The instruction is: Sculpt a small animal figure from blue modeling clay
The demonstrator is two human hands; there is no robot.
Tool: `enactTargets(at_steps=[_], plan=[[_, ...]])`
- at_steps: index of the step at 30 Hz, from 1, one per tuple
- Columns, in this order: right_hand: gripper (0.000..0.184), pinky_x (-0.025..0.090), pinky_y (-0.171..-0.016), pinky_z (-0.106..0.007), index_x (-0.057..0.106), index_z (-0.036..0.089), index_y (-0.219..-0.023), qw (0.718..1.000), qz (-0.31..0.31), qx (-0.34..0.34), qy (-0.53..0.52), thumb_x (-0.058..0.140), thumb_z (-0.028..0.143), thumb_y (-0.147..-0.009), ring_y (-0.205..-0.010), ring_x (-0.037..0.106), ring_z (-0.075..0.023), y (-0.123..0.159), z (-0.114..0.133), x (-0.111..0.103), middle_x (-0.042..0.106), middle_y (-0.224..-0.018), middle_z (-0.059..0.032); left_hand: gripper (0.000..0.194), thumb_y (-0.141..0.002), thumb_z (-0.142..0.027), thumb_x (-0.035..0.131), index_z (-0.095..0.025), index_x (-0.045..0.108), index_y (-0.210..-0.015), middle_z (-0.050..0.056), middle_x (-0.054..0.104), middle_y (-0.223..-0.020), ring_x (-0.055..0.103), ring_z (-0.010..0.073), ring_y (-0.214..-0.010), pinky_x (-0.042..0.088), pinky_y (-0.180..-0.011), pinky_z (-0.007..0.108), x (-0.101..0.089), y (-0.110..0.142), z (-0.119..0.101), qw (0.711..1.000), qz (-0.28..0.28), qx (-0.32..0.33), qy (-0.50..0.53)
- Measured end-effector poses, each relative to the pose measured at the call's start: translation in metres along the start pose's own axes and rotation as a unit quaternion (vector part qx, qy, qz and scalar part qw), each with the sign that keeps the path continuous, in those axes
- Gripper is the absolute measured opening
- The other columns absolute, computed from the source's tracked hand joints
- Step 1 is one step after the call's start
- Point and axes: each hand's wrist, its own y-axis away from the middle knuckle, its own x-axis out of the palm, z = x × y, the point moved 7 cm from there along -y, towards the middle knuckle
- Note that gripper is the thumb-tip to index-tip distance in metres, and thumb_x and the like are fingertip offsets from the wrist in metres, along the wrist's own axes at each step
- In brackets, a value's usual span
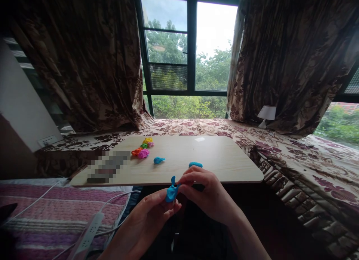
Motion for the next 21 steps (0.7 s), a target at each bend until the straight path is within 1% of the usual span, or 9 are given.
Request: enactTargets(at_steps=[5,9,12,16,21], plan=[[0.01,0.044,-0.069,-0.027,0.065,0.017,-0.081,1.0,-0.019,-0.01,0.005,0.058,0.022,-0.086,-0.076,0.056,-0.0144,0.001,0.002,-0.003,0.06,-0.082,-0.0031,0.021,-0.079,-0.027,0.061,-0.012,0.073,-0.083,0.007,0.068,-0.081,0.057,0.0174,-0.079,0.042,-0.086,0.035,0.006,0.004,-0.005,1.0,0.004,0.011,-0.016],[0.012,0.045,-0.071,-0.028,0.066,0.018,-0.091,1.0,-0.009,-0.008,-0.003,0.055,0.022,-0.087,-0.081,0.057,-0.0157,0.001,0.005,-0.003,0.061,-0.087,-0.0044,0.021,-0.079,-0.028,0.06,-0.013,0.073,-0.087,0.008,0.068,-0.083,0.056,0.0177,-0.082,0.041,-0.085,0.034,0.009,0.005,-0.008,0.999,0.012,0.019,-0.033],[0.013,0.045,-0.073,-0.029,0.065,0.018,-0.096,1.0,-0.011,-0.013,-0.005,0.056,0.022,-0.087,-0.083,0.058,-0.0162,0.002,0.008,-0.005,0.061,-0.089,-0.0045,0.024,-0.077,-0.03,0.063,-0.013,0.073,-0.089,0.008,0.068,-0.082,0.056,0.0181,-0.08,0.042,-0.083,0.033,0.009,0.004,-0.008,0.999,0.001,0.025,-0.041],[0.008,0.045,-0.071,-0.028,0.066,0.018,-0.087,1.0,-0.012,-0.021,0.005,0.058,0.02,-0.085,-0.079,0.057,-0.015,0.001,0.01,-0.005,0.06,-0.085,-0.0035,0.026,-0.073,-0.032,0.066,-0.013,0.074,-0.088,0.008,0.068,-0.078,0.055,0.0169,-0.076,0.042,-0.081,0.032,0.007,0.004,-0.007,0.998,-0.022,0.03,-0.042],[0.009,0.045,-0.071,-0.028,0.064,0.018,-0.083,0.999,-0.026,-0.018,0.019,0.056,0.019,-0.086,-0.078,0.057,-0.015,0.0,0.012,-0.003,0.059,-0.084,-0.0032,0.025,-0.071,-0.032,0.068,-0.013,0.074,-0.086,0.008,0.069,-0.079,0.056,0.0165,-0.076,0.042,-0.083,0.032,0.006,0.004,-0.006,0.999,-0.025,0.029,-0.035]])
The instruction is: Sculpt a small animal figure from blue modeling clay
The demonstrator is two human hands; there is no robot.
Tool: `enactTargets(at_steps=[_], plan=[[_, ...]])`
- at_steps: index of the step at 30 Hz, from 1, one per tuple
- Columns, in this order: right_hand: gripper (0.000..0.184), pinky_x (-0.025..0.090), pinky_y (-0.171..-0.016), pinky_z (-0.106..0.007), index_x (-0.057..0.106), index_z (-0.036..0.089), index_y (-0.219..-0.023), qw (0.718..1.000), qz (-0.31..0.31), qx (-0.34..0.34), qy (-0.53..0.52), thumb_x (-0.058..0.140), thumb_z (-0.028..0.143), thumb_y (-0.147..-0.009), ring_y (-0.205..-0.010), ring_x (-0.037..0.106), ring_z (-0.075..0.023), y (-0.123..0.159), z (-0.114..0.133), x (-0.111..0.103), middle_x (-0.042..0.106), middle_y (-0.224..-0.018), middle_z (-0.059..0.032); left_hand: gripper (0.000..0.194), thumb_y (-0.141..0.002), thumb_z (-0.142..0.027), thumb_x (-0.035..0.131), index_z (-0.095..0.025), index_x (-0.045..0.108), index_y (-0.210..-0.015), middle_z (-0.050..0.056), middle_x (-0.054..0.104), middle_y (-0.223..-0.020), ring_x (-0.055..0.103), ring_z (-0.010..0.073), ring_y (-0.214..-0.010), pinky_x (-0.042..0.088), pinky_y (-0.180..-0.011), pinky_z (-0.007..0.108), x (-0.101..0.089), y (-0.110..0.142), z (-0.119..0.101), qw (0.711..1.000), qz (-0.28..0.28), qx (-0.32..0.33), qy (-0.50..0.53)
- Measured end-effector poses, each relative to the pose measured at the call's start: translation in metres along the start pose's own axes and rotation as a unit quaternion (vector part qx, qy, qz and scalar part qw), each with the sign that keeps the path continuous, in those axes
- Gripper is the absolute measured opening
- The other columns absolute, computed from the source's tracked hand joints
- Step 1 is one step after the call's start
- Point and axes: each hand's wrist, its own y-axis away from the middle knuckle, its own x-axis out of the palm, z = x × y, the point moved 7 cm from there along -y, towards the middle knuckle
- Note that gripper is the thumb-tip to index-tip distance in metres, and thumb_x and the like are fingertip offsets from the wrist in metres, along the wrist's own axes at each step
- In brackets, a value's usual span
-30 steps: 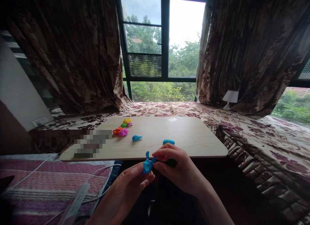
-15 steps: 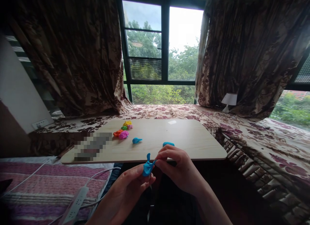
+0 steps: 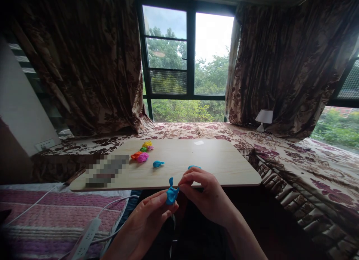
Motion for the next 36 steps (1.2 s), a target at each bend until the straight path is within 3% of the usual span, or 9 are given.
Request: enactTargets(at_steps=[9,19,21,25,29,36], plan=[[0.014,0.047,-0.075,-0.029,0.064,0.019,-0.097,1.0,-0.011,-0.003,0.025,0.056,0.021,-0.086,-0.084,0.058,-0.0161,0.004,0.003,-0.005,0.06,-0.091,-0.0048,0.032,-0.066,-0.029,0.074,-0.017,0.071,-0.095,0.008,0.072,-0.089,0.063,0.0207,-0.087,0.042,-0.089,0.036,-0.005,0.006,-0.001,0.998,-0.059,0.022,0.008],[0.009,0.048,-0.069,-0.027,0.064,0.02,-0.083,0.996,-0.064,-0.027,0.058,0.057,0.014,-0.083,-0.074,0.059,-0.0144,0.003,0.006,0.002,0.061,-0.08,-0.0016,0.038,-0.06,-0.029,0.078,-0.017,0.071,-0.096,0.008,0.074,-0.09,0.066,0.0203,-0.084,0.043,-0.09,0.034,-0.016,0.002,0.001,0.993,-0.094,0.048,-0.047],[0.012,0.048,-0.073,-0.027,0.064,0.022,-0.092,0.996,-0.058,-0.017,0.058,0.06,0.016,-0.082,-0.078,0.059,-0.0145,0.006,0.002,0.001,0.061,-0.086,-0.002,0.038,-0.061,-0.03,0.077,-0.016,0.071,-0.095,0.009,0.073,-0.091,0.066,0.021,-0.085,0.043,-0.09,0.035,-0.018,0.0,0.001,0.993,-0.092,0.052,-0.047],[0.041,0.047,-0.083,-0.03,0.054,0.026,-0.119,0.997,-0.049,0.018,0.052,0.065,0.02,-0.08,-0.089,0.057,-0.0157,0.015,-0.009,-0.001,0.059,-0.105,-0.0038,0.033,-0.064,-0.03,0.075,-0.016,0.071,-0.094,0.008,0.074,-0.089,0.066,0.0206,-0.085,0.044,-0.09,0.033,-0.017,-0.001,-0.001,0.993,-0.089,0.065,-0.047],[0.025,0.048,-0.077,-0.028,0.061,0.025,-0.106,0.998,-0.054,0.023,0.03,0.063,0.019,-0.081,-0.084,0.056,-0.0151,0.021,-0.015,0.005,0.059,-0.101,-0.0034,0.032,-0.063,-0.029,0.076,-0.017,0.071,-0.093,0.007,0.074,-0.087,0.066,0.0211,-0.087,0.045,-0.089,0.031,-0.014,-0.001,-0.004,0.99,-0.093,0.09,-0.051],[0.024,0.049,-0.072,-0.027,0.064,0.024,-0.102,0.998,-0.056,0.017,-0.034,0.064,0.017,-0.079,-0.077,0.056,-0.0146,0.022,-0.019,0.021,0.059,-0.089,-0.002,0.023,-0.063,-0.026,0.076,-0.017,0.074,-0.084,0.005,0.075,-0.081,0.066,0.0241,-0.087,0.047,-0.086,0.032,-0.008,0.0,-0.007,0.986,-0.086,0.104,-0.096]])
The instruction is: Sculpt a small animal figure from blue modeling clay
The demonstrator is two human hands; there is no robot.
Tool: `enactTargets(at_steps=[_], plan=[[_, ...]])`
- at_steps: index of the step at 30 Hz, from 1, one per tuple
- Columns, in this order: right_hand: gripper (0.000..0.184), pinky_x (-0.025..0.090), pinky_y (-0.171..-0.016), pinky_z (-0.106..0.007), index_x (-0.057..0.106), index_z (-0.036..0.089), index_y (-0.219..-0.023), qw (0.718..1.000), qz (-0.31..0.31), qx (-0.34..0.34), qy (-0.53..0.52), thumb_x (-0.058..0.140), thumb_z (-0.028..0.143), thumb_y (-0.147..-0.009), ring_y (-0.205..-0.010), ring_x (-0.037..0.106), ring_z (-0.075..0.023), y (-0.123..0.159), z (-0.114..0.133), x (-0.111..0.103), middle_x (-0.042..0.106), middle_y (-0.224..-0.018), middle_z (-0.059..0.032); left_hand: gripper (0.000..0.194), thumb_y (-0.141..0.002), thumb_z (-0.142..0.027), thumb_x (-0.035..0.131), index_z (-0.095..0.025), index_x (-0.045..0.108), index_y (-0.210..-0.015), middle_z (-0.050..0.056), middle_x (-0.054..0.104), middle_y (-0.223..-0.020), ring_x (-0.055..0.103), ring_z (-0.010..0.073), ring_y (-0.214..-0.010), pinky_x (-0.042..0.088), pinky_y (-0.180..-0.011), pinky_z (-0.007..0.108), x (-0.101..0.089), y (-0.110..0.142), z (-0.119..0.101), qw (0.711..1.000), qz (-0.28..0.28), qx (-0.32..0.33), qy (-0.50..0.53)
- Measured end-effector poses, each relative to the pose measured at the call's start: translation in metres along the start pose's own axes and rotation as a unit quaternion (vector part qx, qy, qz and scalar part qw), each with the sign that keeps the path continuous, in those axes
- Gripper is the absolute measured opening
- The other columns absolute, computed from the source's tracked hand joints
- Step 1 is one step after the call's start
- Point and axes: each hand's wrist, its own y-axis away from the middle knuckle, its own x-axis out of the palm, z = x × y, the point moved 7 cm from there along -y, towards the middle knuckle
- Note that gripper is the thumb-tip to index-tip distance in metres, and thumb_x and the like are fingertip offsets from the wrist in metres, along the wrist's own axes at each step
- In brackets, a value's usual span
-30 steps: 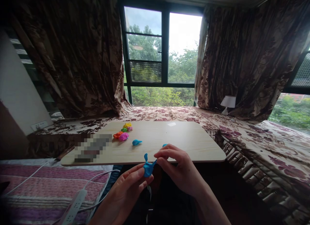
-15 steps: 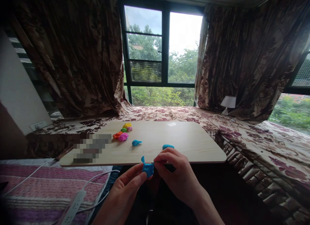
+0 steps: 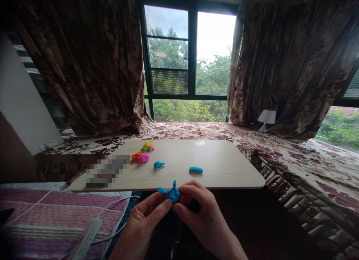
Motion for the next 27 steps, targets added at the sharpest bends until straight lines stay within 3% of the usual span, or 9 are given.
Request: enactTargets(at_steps=[6,14,27], plan=[[0.015,0.051,-0.072,-0.027,0.065,0.023,-0.095,0.994,-0.015,0.052,-0.091,0.063,0.021,-0.081,-0.077,0.058,-0.0148,0.002,-0.015,0.001,0.062,-0.091,-0.0026,0.026,-0.069,-0.028,0.071,-0.019,0.074,-0.093,0.006,0.074,-0.091,0.065,0.0256,-0.093,0.044,-0.092,0.034,0.004,0.004,-0.002,0.999,0.022,0.009,-0.034],[0.013,0.051,-0.074,-0.026,0.066,0.024,-0.093,0.987,-0.038,0.074,-0.134,0.064,0.021,-0.081,-0.084,0.06,-0.0163,0.007,-0.017,0.003,0.062,-0.093,-0.002,0.028,-0.063,-0.032,0.076,-0.021,0.072,-0.088,0.003,0.074,-0.086,0.064,0.0223,-0.092,0.045,-0.086,0.029,-0.015,0.002,-0.007,0.993,-0.071,0.038,-0.088],[0.012,0.052,-0.073,-0.028,0.066,0.02,-0.091,0.988,-0.059,0.073,-0.12,0.065,0.025,-0.08,-0.082,0.06,-0.0182,0.007,-0.02,0.004,0.063,-0.09,-0.0044,0.026,-0.056,-0.028,0.08,-0.019,0.072,-0.079,0.0,0.074,-0.077,0.065,0.0161,-0.076,0.049,-0.07,0.022,-0.016,0.001,-0.004,0.993,-0.109,0.042,-0.021]])
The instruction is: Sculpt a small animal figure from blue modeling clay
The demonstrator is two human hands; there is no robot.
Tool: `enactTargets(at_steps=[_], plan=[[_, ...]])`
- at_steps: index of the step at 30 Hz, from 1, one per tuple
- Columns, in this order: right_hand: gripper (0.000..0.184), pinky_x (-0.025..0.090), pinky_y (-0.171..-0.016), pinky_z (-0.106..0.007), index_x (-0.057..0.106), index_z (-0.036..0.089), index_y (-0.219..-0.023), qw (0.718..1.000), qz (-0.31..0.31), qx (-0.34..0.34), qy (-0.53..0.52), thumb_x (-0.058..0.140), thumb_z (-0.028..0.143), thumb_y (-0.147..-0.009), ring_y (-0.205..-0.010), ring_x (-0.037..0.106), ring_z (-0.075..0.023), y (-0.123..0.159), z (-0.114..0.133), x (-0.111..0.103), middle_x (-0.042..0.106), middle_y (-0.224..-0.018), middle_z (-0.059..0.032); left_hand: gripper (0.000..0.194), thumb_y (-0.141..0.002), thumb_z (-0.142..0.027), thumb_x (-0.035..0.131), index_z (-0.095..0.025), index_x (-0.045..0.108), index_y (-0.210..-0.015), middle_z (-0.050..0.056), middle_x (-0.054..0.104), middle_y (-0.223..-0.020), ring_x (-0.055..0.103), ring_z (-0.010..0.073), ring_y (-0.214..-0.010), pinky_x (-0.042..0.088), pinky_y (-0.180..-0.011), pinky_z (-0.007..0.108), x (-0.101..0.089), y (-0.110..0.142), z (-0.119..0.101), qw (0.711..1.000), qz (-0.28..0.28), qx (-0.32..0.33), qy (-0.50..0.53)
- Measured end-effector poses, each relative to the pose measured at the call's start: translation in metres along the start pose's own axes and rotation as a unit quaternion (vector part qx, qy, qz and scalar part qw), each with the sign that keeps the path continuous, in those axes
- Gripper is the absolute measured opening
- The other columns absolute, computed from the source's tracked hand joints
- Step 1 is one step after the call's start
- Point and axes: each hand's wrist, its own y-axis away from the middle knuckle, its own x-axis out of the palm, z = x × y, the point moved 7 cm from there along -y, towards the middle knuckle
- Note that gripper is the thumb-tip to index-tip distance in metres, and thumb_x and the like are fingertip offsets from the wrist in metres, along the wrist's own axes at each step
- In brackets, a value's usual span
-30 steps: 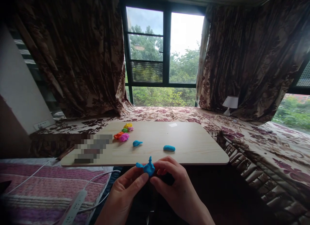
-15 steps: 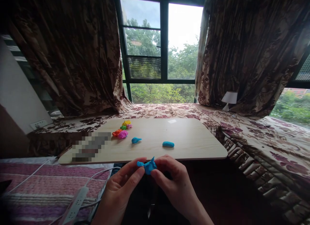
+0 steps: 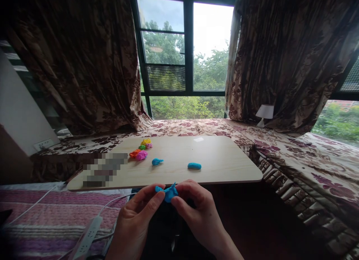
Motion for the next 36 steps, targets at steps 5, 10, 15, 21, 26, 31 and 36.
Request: enactTargets(at_steps=[5,10,15,21,26,31,36], plan=[[0.012,0.051,-0.074,-0.028,0.065,0.019,-0.091,1.0,0.001,0.013,-0.009,0.064,0.025,-0.08,-0.082,0.059,-0.0179,0.001,0.0,0.001,0.063,-0.089,-0.0045,0.019,-0.054,-0.024,0.081,-0.02,0.071,-0.069,-0.002,0.072,-0.07,0.063,0.0145,-0.071,0.049,-0.065,0.021,0.0,-0.001,-0.005,0.999,-0.012,0.028,0.01],[0.009,0.049,-0.072,-0.026,0.065,0.02,-0.089,0.999,0.0,0.02,-0.026,0.064,0.024,-0.081,-0.078,0.058,-0.0158,0.002,-0.002,0.006,0.062,-0.085,-0.003,0.013,-0.054,-0.021,0.081,-0.021,0.07,-0.063,-0.005,0.069,-0.062,0.06,0.0121,-0.064,0.047,-0.064,0.02,-0.001,-0.002,-0.011,0.997,-0.033,0.07,-0.01],[0.011,0.049,-0.073,-0.025,0.064,0.022,-0.092,0.997,-0.016,0.03,-0.068,0.064,0.023,-0.081,-0.079,0.059,-0.015,0.001,-0.007,0.009,0.062,-0.083,-0.001,0.015,-0.053,-0.022,0.082,-0.021,0.071,-0.063,-0.005,0.069,-0.065,0.061,0.012,-0.067,0.049,-0.063,0.018,-0.001,-0.001,-0.006,0.997,-0.043,0.053,0.039],[0.012,0.048,-0.068,-0.021,0.066,0.025,-0.092,0.991,-0.021,0.049,-0.119,0.067,0.022,-0.08,-0.077,0.06,-0.0125,-0.001,-0.006,0.005,0.065,-0.081,0.0014,0.033,-0.059,-0.025,0.08,-0.021,0.072,-0.091,-0.001,0.073,-0.074,0.065,0.0117,-0.072,0.051,-0.067,0.016,0.0,-0.002,0.003,0.998,0.009,-0.004,0.058],[0.01,0.045,-0.067,-0.021,0.068,0.022,-0.088,0.987,0.0,0.091,-0.131,0.068,0.026,-0.078,-0.073,0.057,-0.0111,0.0,-0.007,0.005,0.066,-0.079,0.0009,0.027,-0.066,-0.029,0.075,-0.019,0.073,-0.09,0.003,0.074,-0.078,0.066,0.0135,-0.075,0.051,-0.07,0.017,0.002,-0.003,-0.002,0.997,0.074,-0.007,0.036],[0.01,0.042,-0.07,-0.024,0.068,0.018,-0.085,0.983,0.023,0.112,-0.147,0.066,0.027,-0.08,-0.072,0.053,-0.0114,0.001,-0.012,0.006,0.062,-0.072,0.0004,0.02,-0.067,-0.026,0.074,-0.021,0.074,-0.087,0.003,0.073,-0.084,0.066,0.0156,-0.081,0.05,-0.075,0.021,0.002,-0.006,-0.007,0.993,0.111,0.012,0.032],[0.012,0.039,-0.069,-0.025,0.068,0.016,-0.086,0.971,0.042,0.138,-0.193,0.066,0.026,-0.08,-0.067,0.05,-0.0106,0.003,-0.016,0.01,0.06,-0.07,-0.0005,0.018,-0.065,-0.019,0.075,-0.023,0.074,-0.082,-0.002,0.068,-0.071,0.06,0.0092,-0.068,0.048,-0.067,0.017,0.006,-0.005,-0.013,0.989,0.14,0.038,0.025]])
